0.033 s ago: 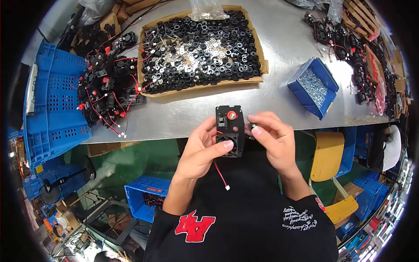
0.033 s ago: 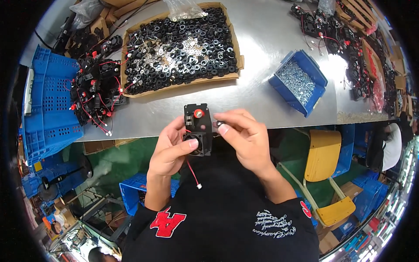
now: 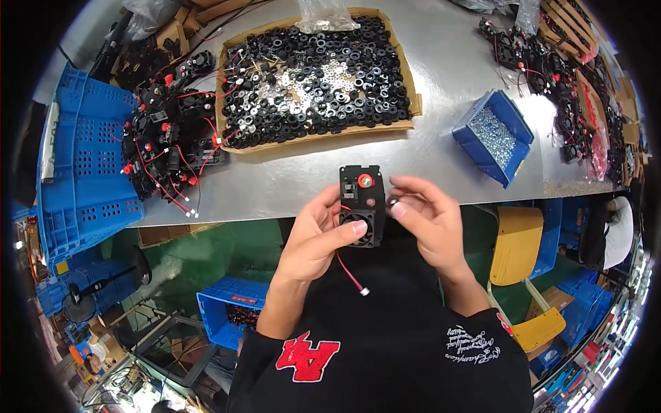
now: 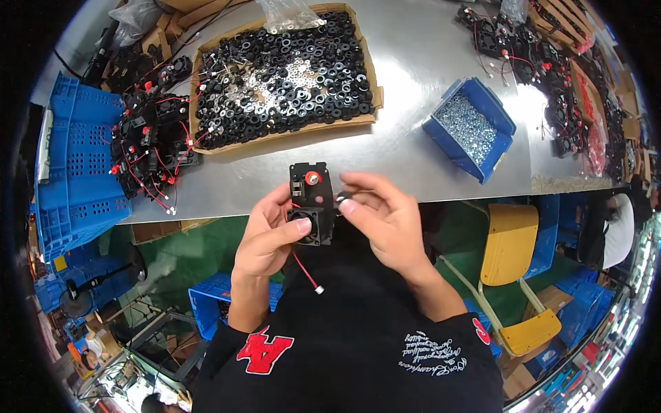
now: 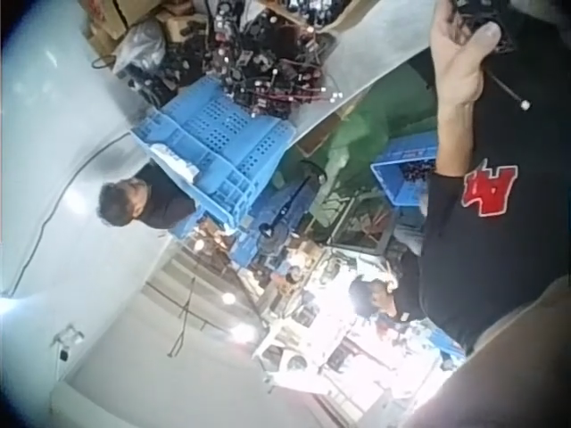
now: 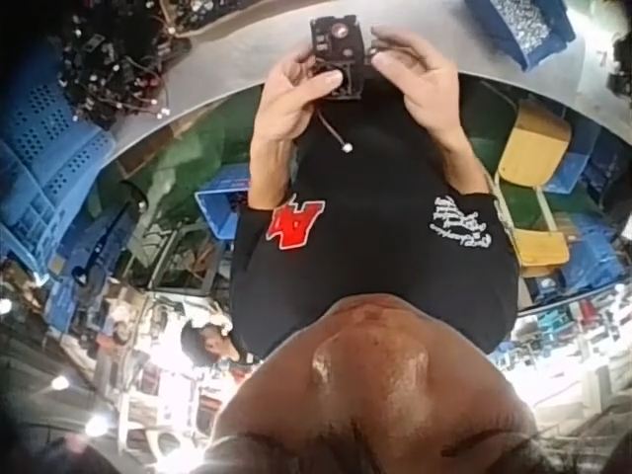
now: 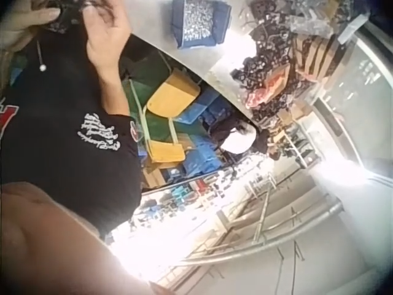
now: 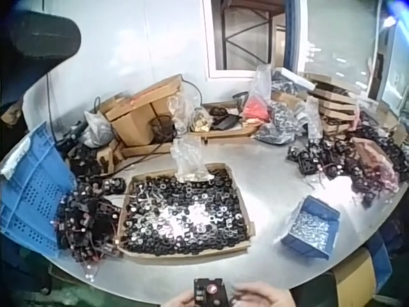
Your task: Assembling small cooling fans by manually attaching components and small parts.
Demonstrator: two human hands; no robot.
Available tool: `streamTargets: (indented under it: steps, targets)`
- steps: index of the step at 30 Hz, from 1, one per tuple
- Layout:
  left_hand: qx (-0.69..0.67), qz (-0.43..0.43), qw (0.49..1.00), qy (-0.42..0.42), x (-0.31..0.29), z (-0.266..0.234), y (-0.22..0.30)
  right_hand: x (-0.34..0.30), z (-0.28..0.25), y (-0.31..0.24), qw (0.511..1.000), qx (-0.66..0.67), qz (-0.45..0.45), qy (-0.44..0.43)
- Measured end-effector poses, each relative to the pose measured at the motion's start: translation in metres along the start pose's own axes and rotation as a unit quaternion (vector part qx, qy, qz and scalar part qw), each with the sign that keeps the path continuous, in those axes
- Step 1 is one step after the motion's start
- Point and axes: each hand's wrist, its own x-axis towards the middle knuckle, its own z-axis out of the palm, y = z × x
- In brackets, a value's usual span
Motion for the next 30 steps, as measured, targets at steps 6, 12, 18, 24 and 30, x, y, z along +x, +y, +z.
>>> streamTargets:
  steps: [6,12,18,24,30]
  targets:
    - [0.070,0.031,0.997,0.019,0.000,-0.003,-0.003,0.009,0.000,0.012,0.999,0.029,0.039,0.007]
    - [0.118,0.035,0.992,0.036,-0.003,-0.001,-0.012,0.009,-0.001,0.019,0.997,0.024,0.070,-0.030]
    - [0.075,-0.009,0.997,0.021,-0.002,0.003,-0.004,0.011,-0.008,0.027,0.995,0.077,0.056,-0.021]
    - [0.094,0.009,0.994,0.060,-0.002,0.000,-0.017,0.009,-0.006,0.031,0.993,0.096,0.071,-0.011]
    - [0.084,-0.004,0.994,0.073,0.002,-0.001,-0.022,0.009,-0.006,0.033,0.977,0.182,0.115,-0.004]
